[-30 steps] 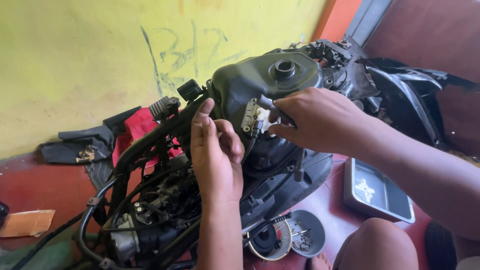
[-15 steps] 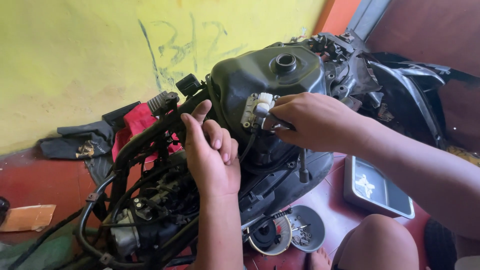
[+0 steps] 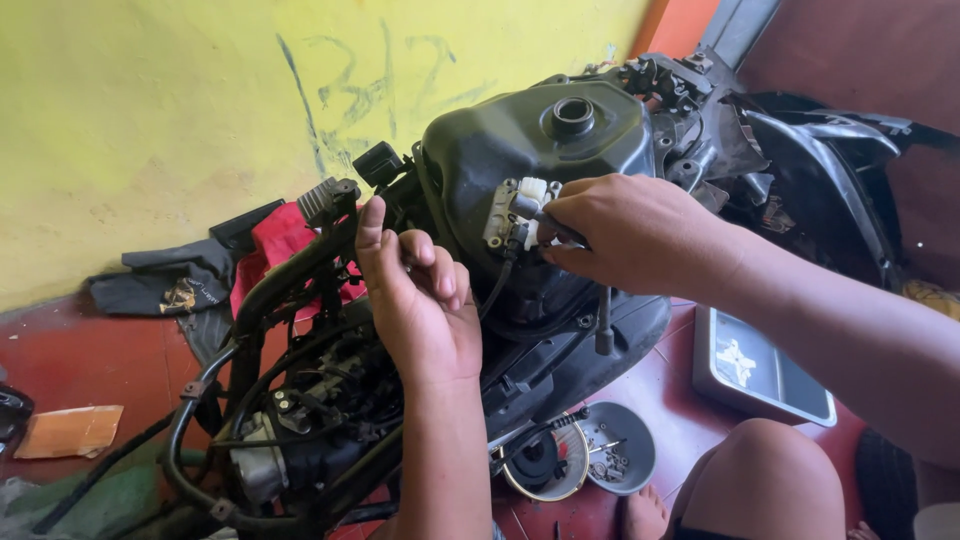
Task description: Removing and cleaning a fuel pump component from a motorcycle fuel tank using a socket wrench.
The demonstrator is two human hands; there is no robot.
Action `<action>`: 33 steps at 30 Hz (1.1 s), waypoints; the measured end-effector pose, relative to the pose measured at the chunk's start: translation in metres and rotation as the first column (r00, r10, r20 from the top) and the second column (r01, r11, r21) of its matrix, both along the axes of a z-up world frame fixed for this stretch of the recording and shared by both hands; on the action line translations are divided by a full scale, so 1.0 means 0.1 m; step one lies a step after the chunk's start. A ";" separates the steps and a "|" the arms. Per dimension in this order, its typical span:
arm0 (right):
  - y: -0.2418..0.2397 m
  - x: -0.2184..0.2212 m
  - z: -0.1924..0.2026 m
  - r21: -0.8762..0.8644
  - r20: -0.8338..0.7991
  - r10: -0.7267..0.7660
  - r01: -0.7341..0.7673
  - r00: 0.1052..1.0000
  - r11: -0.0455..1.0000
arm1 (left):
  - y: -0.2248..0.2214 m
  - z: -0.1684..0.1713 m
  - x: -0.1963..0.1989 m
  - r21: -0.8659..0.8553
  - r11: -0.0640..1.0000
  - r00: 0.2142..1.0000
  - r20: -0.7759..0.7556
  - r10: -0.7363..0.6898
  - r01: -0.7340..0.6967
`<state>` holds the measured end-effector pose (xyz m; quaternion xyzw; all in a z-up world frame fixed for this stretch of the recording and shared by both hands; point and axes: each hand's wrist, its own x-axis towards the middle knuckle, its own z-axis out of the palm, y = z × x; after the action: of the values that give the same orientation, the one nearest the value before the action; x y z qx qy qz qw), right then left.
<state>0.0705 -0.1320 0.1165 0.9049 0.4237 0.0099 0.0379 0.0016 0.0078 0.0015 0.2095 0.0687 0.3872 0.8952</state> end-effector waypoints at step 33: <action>-0.39 -0.43 -0.39 0.219 0.227 0.459 -0.504 0.859 0.835 | -0.92 -0.06 -0.03 -0.451 0.881 0.959 -0.157 -0.236 0.143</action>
<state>0.0277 -0.1711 0.0779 0.7610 0.6283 0.1519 -0.0551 -0.0010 -0.0841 -0.0044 0.0490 0.2256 0.2483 0.9408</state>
